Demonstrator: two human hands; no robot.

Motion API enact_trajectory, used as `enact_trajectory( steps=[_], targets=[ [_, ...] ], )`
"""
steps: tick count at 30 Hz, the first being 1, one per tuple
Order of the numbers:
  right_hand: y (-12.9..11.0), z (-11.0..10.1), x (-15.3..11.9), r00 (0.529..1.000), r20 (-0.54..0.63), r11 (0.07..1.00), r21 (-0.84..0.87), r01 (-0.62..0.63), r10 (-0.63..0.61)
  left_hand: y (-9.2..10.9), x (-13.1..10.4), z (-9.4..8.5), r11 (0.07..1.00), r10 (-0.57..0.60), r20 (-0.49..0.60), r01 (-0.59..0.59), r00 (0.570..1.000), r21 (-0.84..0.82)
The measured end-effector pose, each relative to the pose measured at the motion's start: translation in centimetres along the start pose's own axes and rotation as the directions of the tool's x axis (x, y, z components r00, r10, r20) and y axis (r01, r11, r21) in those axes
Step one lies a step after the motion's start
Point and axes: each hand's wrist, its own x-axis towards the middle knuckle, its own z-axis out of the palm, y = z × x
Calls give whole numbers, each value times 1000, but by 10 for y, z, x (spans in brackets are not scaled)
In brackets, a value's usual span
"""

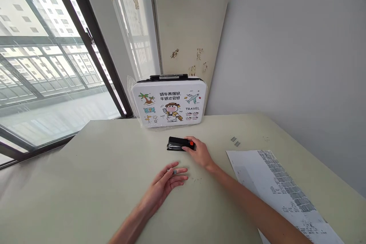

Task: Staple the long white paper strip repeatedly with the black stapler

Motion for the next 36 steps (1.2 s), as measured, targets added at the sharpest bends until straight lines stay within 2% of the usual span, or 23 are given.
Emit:
enact_trajectory(
  steps=[4,6,8,10,16,21,23,25,28,30,33,36],
  targets=[
    [-30,-11,-19,993,-8,991,-61,117,-118,-3,3,-3,998,12,9,-11,1000,-66],
    [-49,-16,-37,971,66,966,-104,236,-230,-4,4,-3,995,25,26,-23,999,-98],
    [-64,-18,-55,926,174,913,-183,363,-334,-4,4,-3,994,37,42,-32,998,-109],
    [-72,-18,-70,898,235,869,-253,426,-372,-4,3,-1,995,39,64,-33,997,-93],
    [-73,-23,-84,924,197,890,-265,372,-328,-1,-5,10,1000,-6,199,10,980,-17],
    [-74,-40,-85,926,200,895,-256,366,-321,-1,-6,15,999,-42,272,34,961,33],
    [-64,-55,-83,938,169,895,-288,340,-303,0,-5,14,999,-39,262,33,964,29],
    [-42,-79,-78,965,100,902,-342,261,-241,1,-4,12,999,-43,217,38,975,27],
    [3,-128,-70,996,-40,900,-432,53,-77,3,-2,10,997,-69,134,65,989,27],
    [34,-162,-66,996,-75,869,-487,-84,54,4,0,9,997,-79,103,78,992,13],
    [68,-200,-64,988,-85,842,-518,-152,127,3,3,7,996,-87,94,89,992,-21],
    [86,-219,-60,986,-51,831,-532,-163,160,3,4,6,995,-94,95,97,991,-32]
  ],
)
